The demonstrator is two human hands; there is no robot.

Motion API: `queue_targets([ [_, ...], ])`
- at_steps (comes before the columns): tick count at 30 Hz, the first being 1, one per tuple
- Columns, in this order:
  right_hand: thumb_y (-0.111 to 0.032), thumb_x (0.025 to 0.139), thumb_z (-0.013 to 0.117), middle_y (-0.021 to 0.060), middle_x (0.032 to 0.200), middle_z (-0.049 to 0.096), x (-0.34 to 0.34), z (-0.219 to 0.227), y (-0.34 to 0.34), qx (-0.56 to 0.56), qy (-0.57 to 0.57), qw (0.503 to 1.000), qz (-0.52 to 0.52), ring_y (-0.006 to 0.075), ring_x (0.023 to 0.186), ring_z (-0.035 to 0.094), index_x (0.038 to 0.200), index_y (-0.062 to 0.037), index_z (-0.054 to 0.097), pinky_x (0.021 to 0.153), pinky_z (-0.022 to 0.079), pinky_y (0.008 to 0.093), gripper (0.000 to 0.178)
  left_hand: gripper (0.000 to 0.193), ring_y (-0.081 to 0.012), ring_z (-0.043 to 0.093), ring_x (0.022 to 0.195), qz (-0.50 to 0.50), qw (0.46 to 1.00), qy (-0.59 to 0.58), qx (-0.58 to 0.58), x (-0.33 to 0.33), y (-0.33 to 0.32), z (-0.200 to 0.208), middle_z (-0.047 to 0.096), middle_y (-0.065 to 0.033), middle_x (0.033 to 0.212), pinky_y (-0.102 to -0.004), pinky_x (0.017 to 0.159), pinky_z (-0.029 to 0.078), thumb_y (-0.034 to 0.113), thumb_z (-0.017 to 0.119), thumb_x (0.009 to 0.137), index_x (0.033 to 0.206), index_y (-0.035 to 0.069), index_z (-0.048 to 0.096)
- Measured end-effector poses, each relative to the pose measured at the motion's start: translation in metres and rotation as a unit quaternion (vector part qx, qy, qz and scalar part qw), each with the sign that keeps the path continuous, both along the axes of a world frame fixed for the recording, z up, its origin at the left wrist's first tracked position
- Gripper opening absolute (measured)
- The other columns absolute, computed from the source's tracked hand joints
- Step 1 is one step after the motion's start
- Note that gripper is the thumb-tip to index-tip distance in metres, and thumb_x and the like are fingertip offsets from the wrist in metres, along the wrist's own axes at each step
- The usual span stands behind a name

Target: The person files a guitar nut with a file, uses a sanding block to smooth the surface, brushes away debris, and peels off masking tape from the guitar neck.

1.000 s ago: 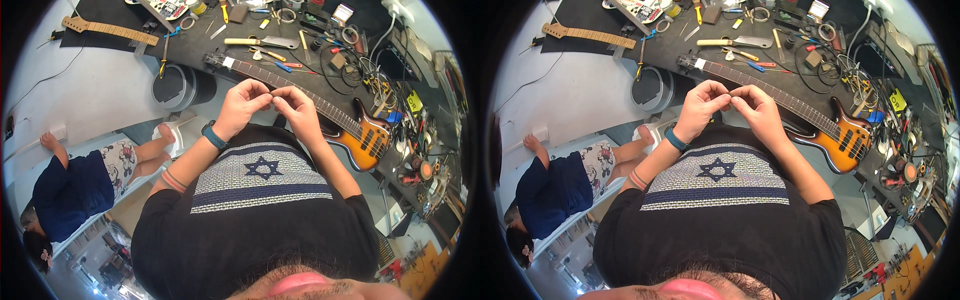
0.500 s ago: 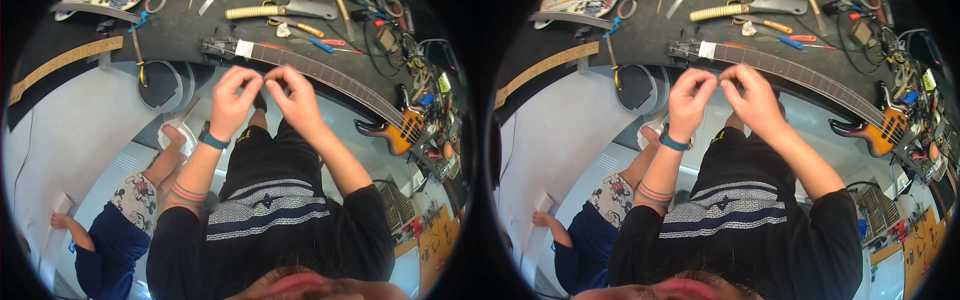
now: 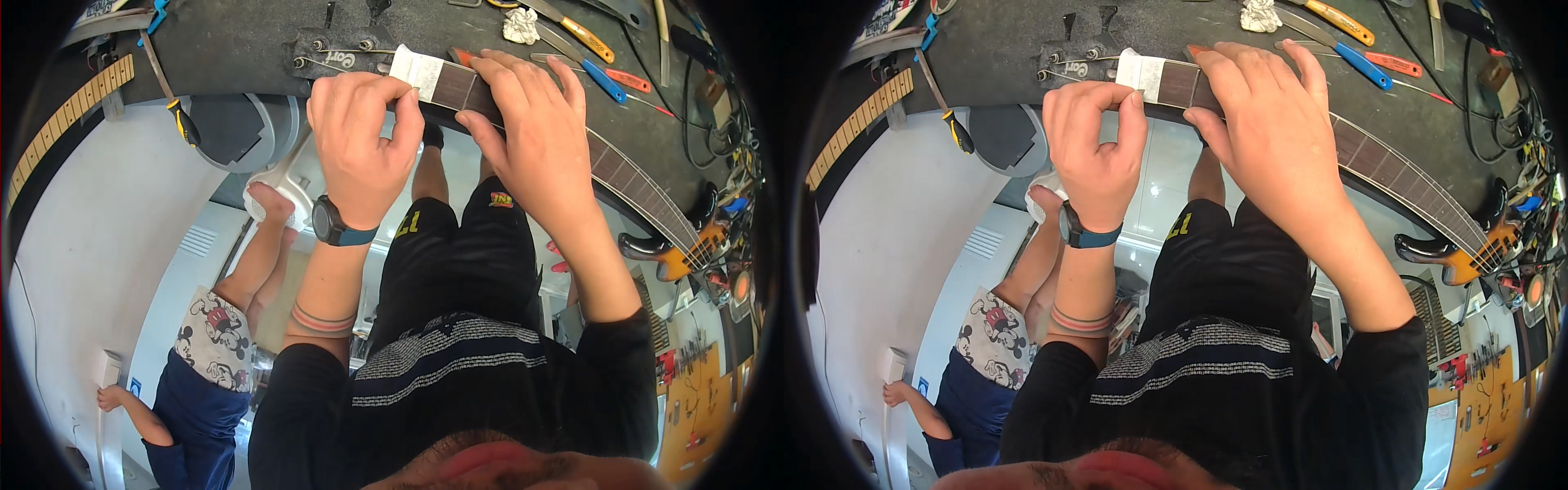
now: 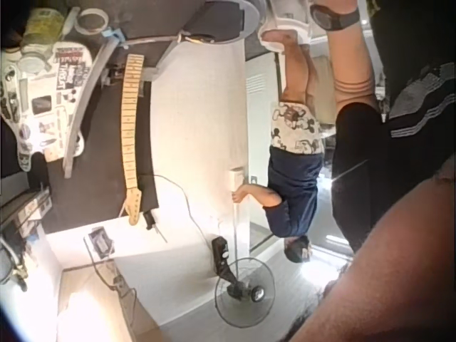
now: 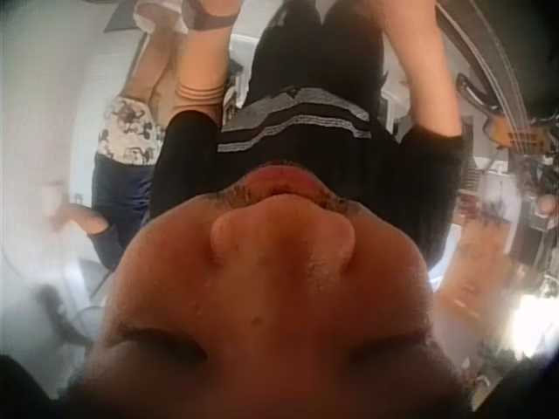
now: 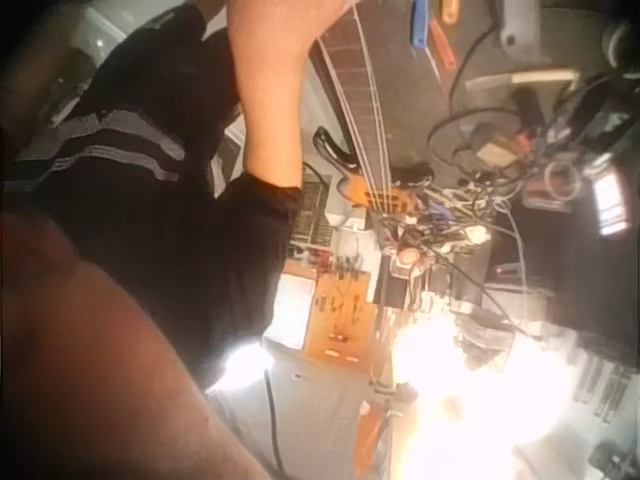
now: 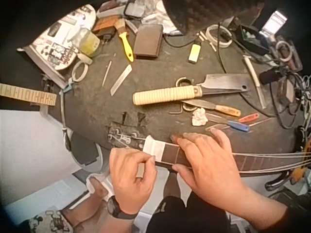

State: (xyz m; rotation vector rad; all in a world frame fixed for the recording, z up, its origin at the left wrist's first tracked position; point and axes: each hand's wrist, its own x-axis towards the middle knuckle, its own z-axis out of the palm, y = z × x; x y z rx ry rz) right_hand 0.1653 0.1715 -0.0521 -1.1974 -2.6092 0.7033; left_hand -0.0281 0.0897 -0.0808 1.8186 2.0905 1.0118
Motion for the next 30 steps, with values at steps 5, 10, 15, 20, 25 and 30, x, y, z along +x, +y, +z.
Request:
queue_targets([
  [5, -0.029, 0.088, 0.082, 0.0087, 0.133, 0.069, 0.003, -0.005, 0.0, -0.008, -0.005, 1.0, 0.002, 0.0269, 0.129, 0.064, 0.139, -0.0106, 0.062, 0.122, 0.034, 0.0528, 0.058, 0.019, -0.0259, 0.059, 0.091, 0.02, 1.0, 0.014, 0.017, 0.007, 0.012, -0.004, 0.068, -0.0015, 0.095, -0.0397, 0.084, 0.04, 0.006, 0.082, 0.083, 0.096, 0.013, 0.071],
  [10, -0.029, 0.089, 0.081, 0.0097, 0.136, 0.068, 0.004, -0.008, 0.001, -0.011, -0.009, 1.0, 0.0, 0.0287, 0.133, 0.062, 0.14, -0.0106, 0.061, 0.124, 0.032, 0.0533, 0.058, 0.018, -0.0258, 0.059, 0.094, 0.054, 0.998, -0.01, 0.007, 0.014, -0.006, -0.007, 0.069, -0.0011, 0.097, -0.0392, 0.086, 0.038, 0.007, 0.083, 0.084, 0.097, 0.013, 0.072],
  [15, -0.03, 0.089, 0.081, 0.0099, 0.137, 0.067, 0.004, -0.008, 0.001, -0.014, -0.01, 1.0, 0.005, 0.0291, 0.135, 0.061, 0.14, -0.0108, 0.061, 0.124, 0.03, 0.0536, 0.058, 0.013, -0.0243, 0.06, 0.089, 0.034, 0.999, 0.011, 0.025, 0.013, 0.016, 0.0, 0.07, -0.0045, 0.093, -0.0369, 0.085, 0.043, 0.001, 0.081, 0.088, 0.096, 0.007, 0.072],
  [20, -0.03, 0.09, 0.08, 0.0101, 0.138, 0.066, 0.002, -0.008, 0.001, -0.021, -0.013, 1.0, 0.004, 0.0292, 0.136, 0.061, 0.14, -0.0109, 0.061, 0.125, 0.029, 0.0537, 0.057, 0.014, -0.0243, 0.061, 0.092, 0.042, 0.999, 0.016, 0.001, 0.012, 0.002, 0.003, 0.071, -0.0045, 0.094, -0.0366, 0.087, 0.043, 0.002, 0.082, 0.089, 0.098, 0.007, 0.073],
  [25, -0.03, 0.09, 0.08, 0.0101, 0.139, 0.066, -0.001, -0.007, 0.002, -0.025, -0.019, 0.999, 0.009, 0.0294, 0.136, 0.06, 0.14, -0.0106, 0.061, 0.125, 0.028, 0.0543, 0.057, 0.012, -0.0235, 0.06, 0.092, 0.049, 0.999, 0.003, 0.018, 0.011, 0.011, -0.002, 0.071, -0.0036, 0.094, -0.0365, 0.088, 0.042, 0.003, 0.082, 0.089, 0.097, 0.007, 0.074],
  [30, -0.03, 0.09, 0.08, 0.0103, 0.139, 0.066, -0.002, -0.007, 0.002, -0.029, -0.022, 0.999, 0.008, 0.0297, 0.137, 0.06, 0.14, -0.0102, 0.061, 0.125, 0.028, 0.0547, 0.057, 0.014, -0.0248, 0.058, 0.097, 0.074, 0.997, -0.013, -0.002, 0.01, 0.005, 0.0, 0.069, 0.0006, 0.097, -0.0396, 0.089, 0.036, 0.007, 0.082, 0.087, 0.096, 0.014, 0.073],
])
